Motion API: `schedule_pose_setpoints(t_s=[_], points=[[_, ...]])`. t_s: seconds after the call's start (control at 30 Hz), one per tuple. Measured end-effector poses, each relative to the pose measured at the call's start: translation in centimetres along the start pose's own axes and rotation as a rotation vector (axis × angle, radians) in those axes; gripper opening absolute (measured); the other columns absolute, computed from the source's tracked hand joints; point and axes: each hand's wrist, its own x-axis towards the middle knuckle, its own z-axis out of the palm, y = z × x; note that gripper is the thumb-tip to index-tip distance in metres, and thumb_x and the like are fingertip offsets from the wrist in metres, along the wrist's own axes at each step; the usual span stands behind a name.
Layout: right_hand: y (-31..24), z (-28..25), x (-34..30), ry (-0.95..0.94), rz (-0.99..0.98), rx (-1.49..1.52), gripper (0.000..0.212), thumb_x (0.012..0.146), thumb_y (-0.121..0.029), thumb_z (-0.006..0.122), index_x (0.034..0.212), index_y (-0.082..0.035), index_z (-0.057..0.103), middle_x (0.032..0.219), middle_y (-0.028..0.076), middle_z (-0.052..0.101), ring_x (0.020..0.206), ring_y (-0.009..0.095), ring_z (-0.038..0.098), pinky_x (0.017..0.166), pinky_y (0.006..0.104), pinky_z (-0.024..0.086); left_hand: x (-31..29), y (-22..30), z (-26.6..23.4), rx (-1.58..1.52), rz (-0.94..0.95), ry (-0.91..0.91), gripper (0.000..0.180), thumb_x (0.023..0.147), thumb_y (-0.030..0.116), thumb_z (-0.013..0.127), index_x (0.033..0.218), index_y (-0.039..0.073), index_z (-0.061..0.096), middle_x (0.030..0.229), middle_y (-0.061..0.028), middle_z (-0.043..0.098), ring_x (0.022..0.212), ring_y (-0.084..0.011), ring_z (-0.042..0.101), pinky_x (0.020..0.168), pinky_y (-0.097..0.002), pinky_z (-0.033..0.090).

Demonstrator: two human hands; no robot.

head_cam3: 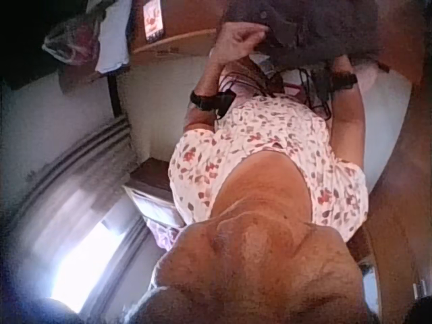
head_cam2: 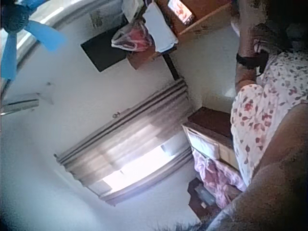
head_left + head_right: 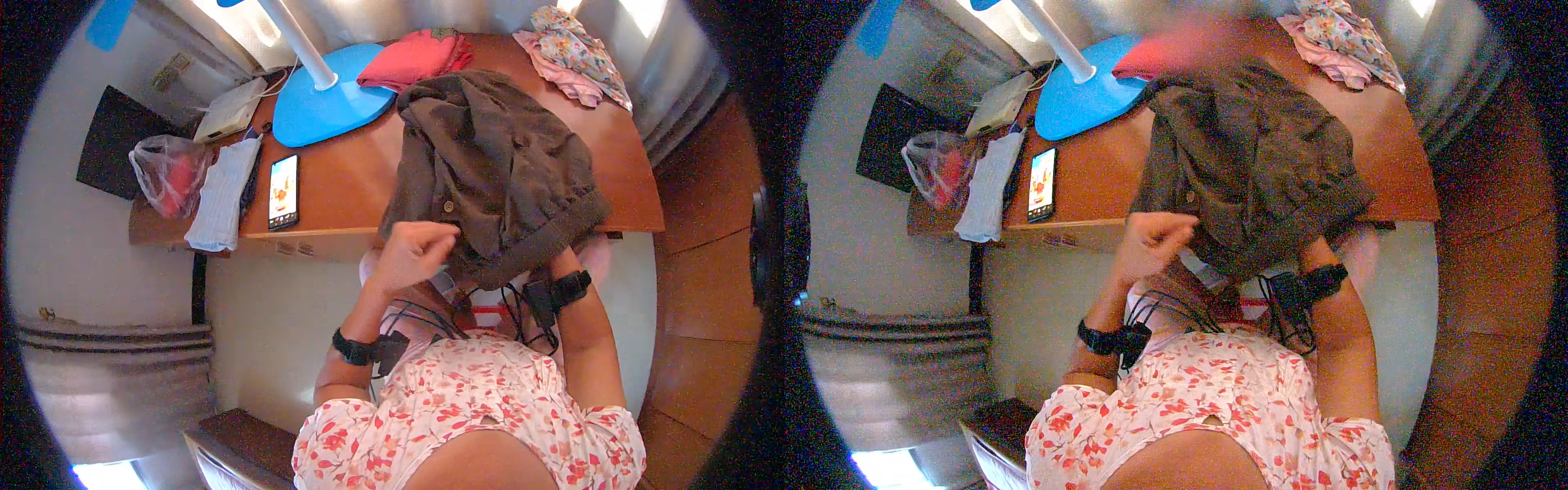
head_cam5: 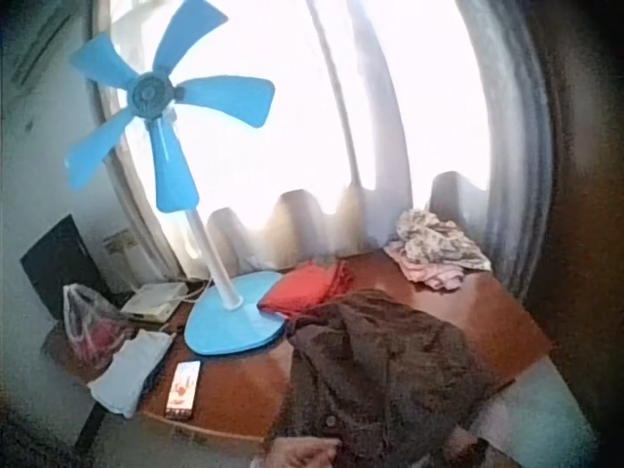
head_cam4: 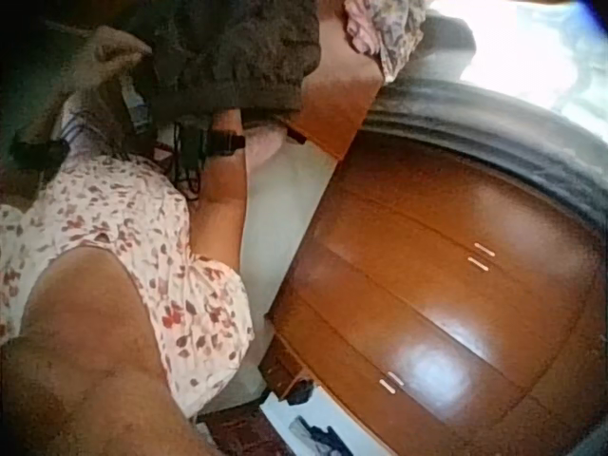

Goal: Folding a blue shirt and brown pants on a desk.

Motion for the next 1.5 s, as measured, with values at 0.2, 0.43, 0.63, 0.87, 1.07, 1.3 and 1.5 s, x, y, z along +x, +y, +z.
schedule_pose_setpoints(t_s=[0.2,0.43,0.63,0.87,1.07,1.3,1.5], points=[[0.2,-0.2,0.0,0.007,0.014,0.0,0.045,0.078,-0.015,0.055,0.119,0.0,0.043,0.115,0.012,0.048,0.109,0.024,0.043,0.09,0.0328,0.036,1.0,0.0,-1.0,-0.122,-0.524,0.225,0.027,0.085,0.021,0.053,0.071,-0.002,0.057,0.052,-0.0022,0.051,0.044,-0.0069,0.046,0.039,-0.0233,0.036],[-0.5,0.2,0.1,0.009,0.021,0.009,0.045,0.078,-0.015,0.055,0.118,0.0,0.043,0.114,0.012,0.049,0.109,0.024,0.043,0.089,0.0329,0.036,2.4,-0.3,1.2,-0.069,-0.623,0.309,0.034,0.083,0.032,0.055,0.078,-0.001,0.055,0.054,-0.0091,0.055,0.049,-0.0188,0.054,0.046,-0.0307,0.041],[-1.3,0.5,-0.1,0.015,0.031,0.017,0.045,0.077,-0.015,0.056,0.118,0.0,0.044,0.113,0.011,0.049,0.108,0.024,0.044,0.089,0.0329,0.036,3.4,-0.3,1.6,0.398,-0.495,0.166,0.037,0.075,0.035,0.059,0.082,-0.002,0.056,0.062,-0.0173,0.058,0.064,-0.0341,0.058,0.059,-0.0406,0.044],[-1.6,0.5,-0.1,0.029,0.043,0.023,0.045,0.077,-0.016,0.056,0.118,0.0,0.044,0.113,0.011,0.049,0.107,0.024,0.044,0.088,0.0329,0.036,3.6,-0.7,0.6,0.271,-0.447,0.169,0.019,0.071,0.016,0.055,0.076,-0.003,0.057,0.063,-0.0147,0.059,0.058,-0.0236,0.06,0.055,-0.0348,0.046],[-1.8,0.3,-0.2,0.033,0.05,0.021,0.045,0.077,-0.016,0.056,0.118,0.0,0.044,0.112,0.011,0.05,0.107,0.024,0.044,0.088,0.0329,0.037,3.1,0.2,-0.5,-0.27,-0.701,0.207,0.009,0.072,0.005,0.051,0.073,-0.001,0.057,0.065,-0.0053,0.056,0.058,-0.0109,0.056,0.051,-0.024,0.043],[-1.9,0.6,-0.1,0.034,0.056,0.025,0.045,0.077,-0.017,0.056,0.117,0.0,0.045,0.111,0.011,0.05,0.106,0.024,0.045,0.087,0.0329,0.037,2.2,-0.9,-0.9,-0.382,-0.52,0.189,0.002,0.073,0.004,0.053,0.072,0.004,0.056,0.066,-0.0014,0.055,0.057,-0.0095,0.05,0.051,-0.0208,0.041],[-1.8,0.6,-0.2,0.034,0.056,0.023,0.045,0.077,-0.017,0.056,0.117,0.0,0.045,0.111,0.011,0.05,0.106,0.024,0.045,0.087,0.033,0.037,2.2,-0.9,-0.7,-0.884,-0.607,0.206,0.011,0.072,-0.002,0.056,0.078,0.007,0.053,0.068,0.0006,0.052,0.054,-0.0069,0.047,0.042,-0.0166,0.037]])
